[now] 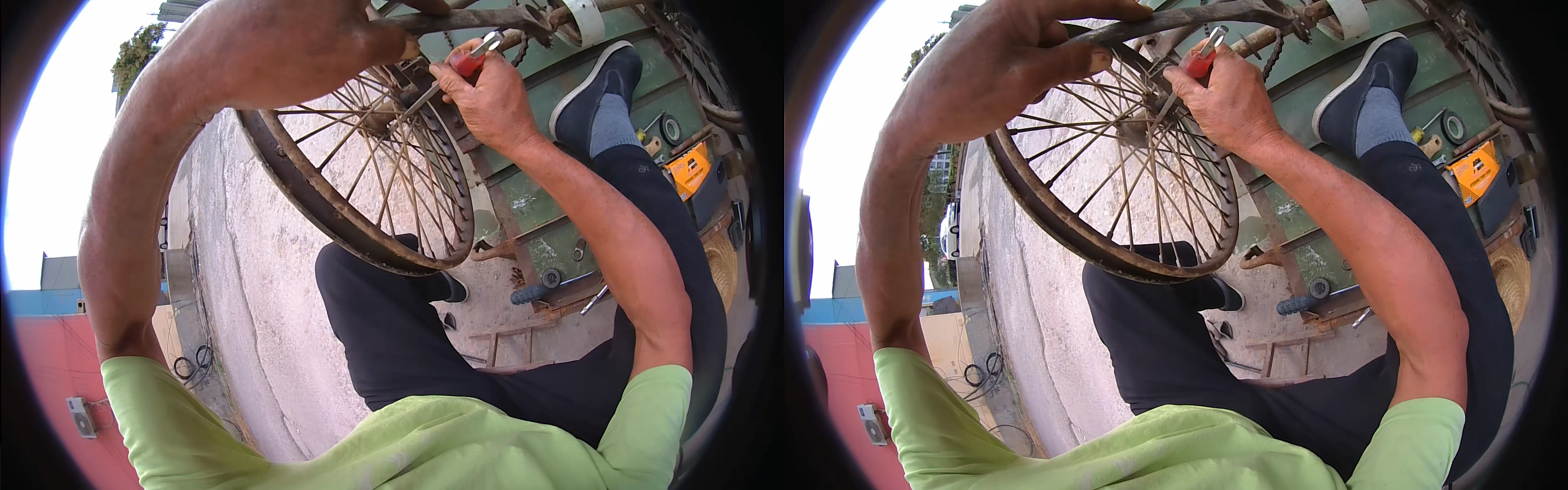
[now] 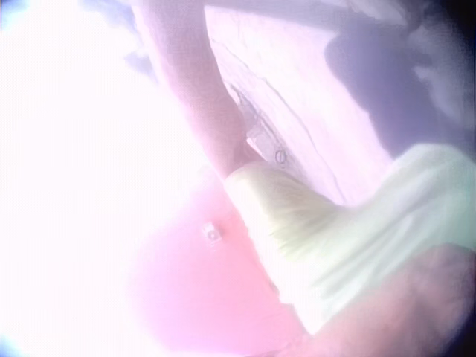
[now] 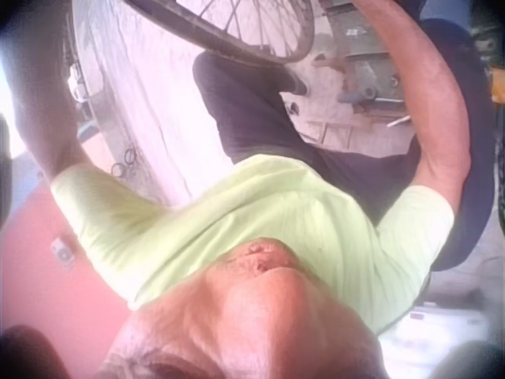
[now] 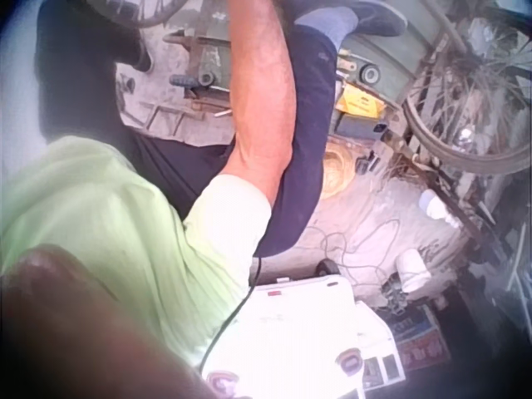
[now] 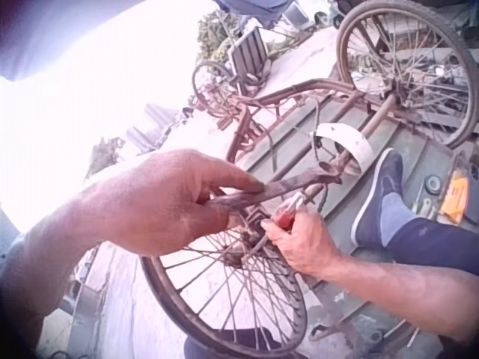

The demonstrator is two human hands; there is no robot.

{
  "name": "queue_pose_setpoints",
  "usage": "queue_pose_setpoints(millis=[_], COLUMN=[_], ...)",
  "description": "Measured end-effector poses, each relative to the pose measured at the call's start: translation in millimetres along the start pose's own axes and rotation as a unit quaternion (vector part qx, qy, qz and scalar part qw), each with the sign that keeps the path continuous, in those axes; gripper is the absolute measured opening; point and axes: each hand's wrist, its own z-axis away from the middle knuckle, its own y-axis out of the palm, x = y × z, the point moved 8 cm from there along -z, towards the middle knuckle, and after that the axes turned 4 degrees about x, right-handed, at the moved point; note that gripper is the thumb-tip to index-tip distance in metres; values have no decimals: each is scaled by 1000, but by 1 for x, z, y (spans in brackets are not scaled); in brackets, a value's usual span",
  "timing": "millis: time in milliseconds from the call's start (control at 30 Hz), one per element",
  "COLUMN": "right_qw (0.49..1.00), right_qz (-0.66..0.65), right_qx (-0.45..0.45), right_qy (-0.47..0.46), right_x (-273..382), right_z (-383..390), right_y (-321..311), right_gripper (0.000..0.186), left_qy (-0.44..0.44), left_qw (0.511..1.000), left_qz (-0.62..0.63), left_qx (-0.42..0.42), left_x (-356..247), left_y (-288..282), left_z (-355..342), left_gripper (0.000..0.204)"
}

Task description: The person uses a screwdriver and wrench to adjust the rear wheel hub of a bicycle. They tighten bolts and rotate the wheel to check alignment while seated on the ground.

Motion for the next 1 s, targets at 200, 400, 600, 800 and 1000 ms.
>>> queue_pose_setpoints(millis=[200,400,600,800,1000], right_qw=[999,1000,996,993,995], right_qz=[-31,-12,38,-87,-72], right_qx=[7,6,-8,-60,-48], right_qy=[-6,-13,-75,52,47], right_x=[-5,3,42,43,48], right_z=[1,3,1,-5,-10], right_y=[0,1,-10,-23,-37], right_gripper=[26,26,27,24,25], left_qy=[-5,-24,75,75,150], left_qw=[982,977,916,901,913], left_qz=[154,163,336,384,334], left_qx=[-110,-136,-203,-184,-181], left_x=[22,71,79,70,49], left_y=[-8,14,19,32,49], left_z=[15,10,14,32,49], left_gripper=[47,47,57,61,62])
